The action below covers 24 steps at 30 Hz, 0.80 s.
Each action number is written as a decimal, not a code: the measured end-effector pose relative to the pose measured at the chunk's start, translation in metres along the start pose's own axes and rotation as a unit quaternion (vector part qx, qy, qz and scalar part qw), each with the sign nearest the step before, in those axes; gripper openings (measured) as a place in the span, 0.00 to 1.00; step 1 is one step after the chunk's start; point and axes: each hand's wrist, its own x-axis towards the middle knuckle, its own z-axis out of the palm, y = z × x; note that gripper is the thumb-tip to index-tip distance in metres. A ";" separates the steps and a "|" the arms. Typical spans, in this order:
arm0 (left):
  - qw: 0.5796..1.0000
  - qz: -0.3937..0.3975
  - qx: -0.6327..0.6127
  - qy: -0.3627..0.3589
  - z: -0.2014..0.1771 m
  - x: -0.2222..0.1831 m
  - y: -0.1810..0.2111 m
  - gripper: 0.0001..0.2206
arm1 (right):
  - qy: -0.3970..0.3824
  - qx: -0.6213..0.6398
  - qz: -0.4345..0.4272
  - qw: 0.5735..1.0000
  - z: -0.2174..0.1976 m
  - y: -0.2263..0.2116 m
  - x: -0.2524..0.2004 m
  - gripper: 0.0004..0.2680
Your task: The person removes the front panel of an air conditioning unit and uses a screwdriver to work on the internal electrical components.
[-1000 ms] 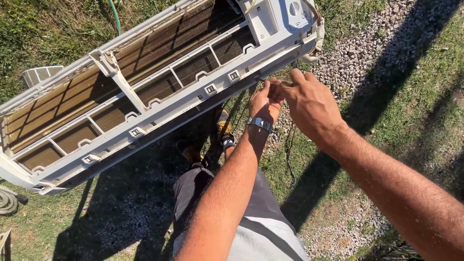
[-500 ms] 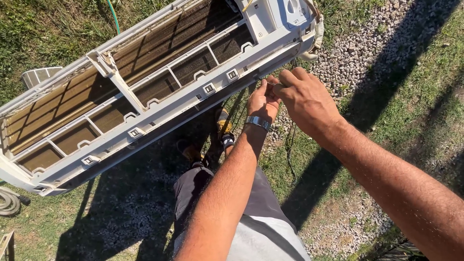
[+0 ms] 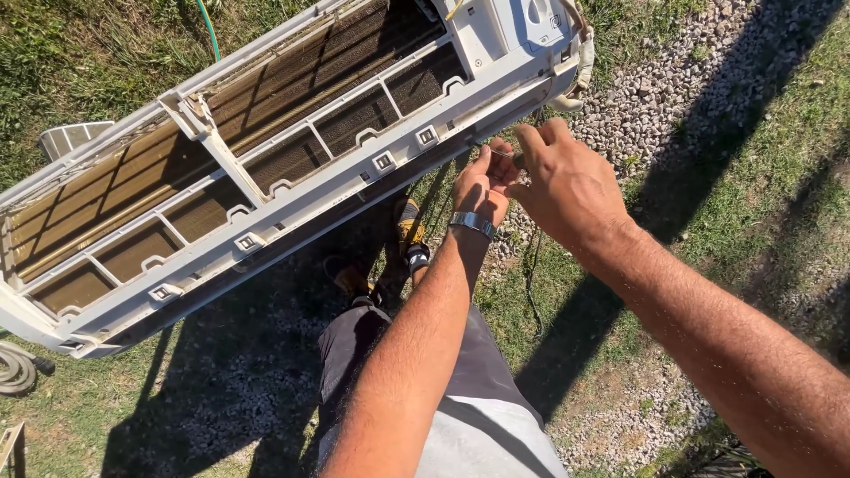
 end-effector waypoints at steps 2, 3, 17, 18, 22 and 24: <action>0.999 0.001 -0.036 -0.006 -0.013 0.016 -0.008 0.13 | -0.067 0.136 0.142 0.978 -0.017 -0.005 -0.003 0.10; 0.999 0.001 -0.036 -0.006 -0.011 0.011 -0.006 0.13 | -0.068 0.136 0.142 0.978 -0.008 -0.002 -0.002 0.10; 0.999 0.003 -0.037 -0.016 0.008 -0.005 -0.003 0.13 | -0.043 0.071 0.103 0.991 -0.007 0.002 -0.001 0.11; 0.999 0.002 -0.037 -0.016 0.004 -0.005 -0.002 0.13 | -0.043 0.071 0.103 0.991 -0.001 0.004 0.000 0.11; 1.000 0.001 -0.029 -0.010 -0.002 -0.001 0.000 0.13 | -0.031 0.011 0.028 0.999 0.004 0.003 0.004 0.07; 1.000 0.006 -0.015 -0.009 -0.005 0.001 0.001 0.13 | -0.024 0.028 0.023 0.999 0.008 0.002 0.005 0.07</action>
